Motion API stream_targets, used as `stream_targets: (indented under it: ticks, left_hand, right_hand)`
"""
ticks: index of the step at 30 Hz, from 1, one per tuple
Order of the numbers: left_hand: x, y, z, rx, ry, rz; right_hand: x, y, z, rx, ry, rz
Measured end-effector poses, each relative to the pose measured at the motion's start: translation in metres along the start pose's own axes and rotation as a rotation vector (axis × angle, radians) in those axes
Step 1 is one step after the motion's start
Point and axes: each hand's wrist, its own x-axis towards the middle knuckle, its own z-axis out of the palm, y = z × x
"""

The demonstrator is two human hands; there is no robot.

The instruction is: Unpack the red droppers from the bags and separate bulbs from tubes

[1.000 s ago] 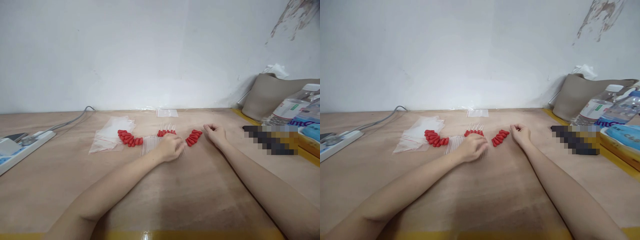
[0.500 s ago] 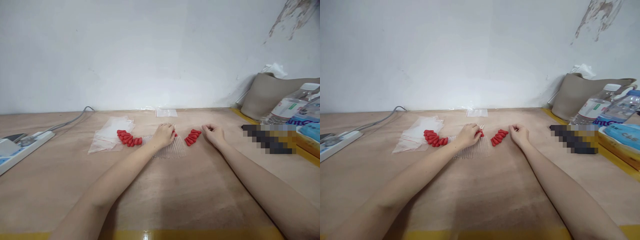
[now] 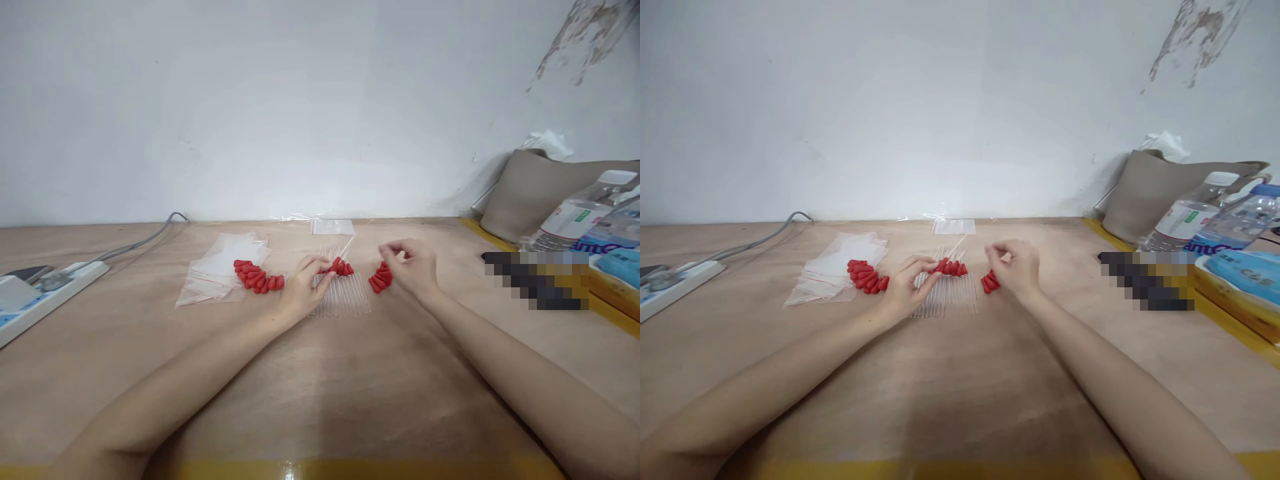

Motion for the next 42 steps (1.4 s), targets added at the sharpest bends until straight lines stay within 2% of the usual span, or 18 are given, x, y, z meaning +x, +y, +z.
stream_targets:
  ticks: [2,4,6,7,11,14,18,20,23,30,34,37,40,42]
  left_hand:
    - [-0.011,0.003,-0.014,-0.016,-0.062,0.050]
    - [-0.020,0.005,-0.026,-0.020,-0.119,0.085]
    - [-0.027,0.004,-0.033,-0.021,-0.154,0.111]
    - [-0.030,0.004,-0.035,-0.023,-0.160,0.121]
    - [-0.033,0.002,-0.036,-0.002,-0.150,0.152]
    - [-0.032,0.003,-0.032,0.120,-0.155,0.219]
    - [-0.029,0.008,-0.031,0.282,-0.139,0.327]
    - [-0.029,0.011,-0.031,0.338,-0.161,0.344]
    - [-0.030,0.015,-0.033,0.401,-0.241,0.316]
    - [-0.032,0.018,-0.038,0.429,-0.396,0.177]
    - [-0.030,0.023,-0.042,0.380,-0.423,0.100]
    - [-0.023,0.017,-0.050,0.365,-0.394,-0.044]
    - [-0.012,0.000,-0.068,0.358,-0.315,-0.279]
    - [-0.004,-0.014,-0.082,0.364,-0.275,-0.356]
  right_hand:
    - [-0.008,-0.024,0.000,-0.137,0.012,-0.249]
    - [-0.017,-0.039,0.001,-0.195,-0.081,-0.513]
    - [-0.025,-0.046,0.003,-0.211,-0.198,-0.658]
    - [-0.029,-0.047,0.004,-0.210,-0.253,-0.680]
    - [-0.040,-0.049,0.009,-0.170,-0.408,-0.622]
    - [-0.044,-0.057,0.007,-0.079,-0.492,-0.524]
    - [-0.047,-0.070,0.003,0.075,-0.704,-0.367]
    - [-0.049,-0.072,0.002,0.117,-0.757,-0.329]
    - [-0.052,-0.071,0.003,0.105,-0.715,-0.365]
    - [-0.057,-0.064,0.003,-0.114,-0.357,-0.692]
    - [-0.055,-0.060,-0.003,-0.218,-0.260,-0.818]
    - [-0.052,-0.051,-0.006,-0.238,-0.213,-0.778]
    - [-0.048,-0.037,-0.006,-0.244,-0.144,-0.579]
    - [-0.045,-0.028,-0.003,-0.248,-0.132,-0.437]
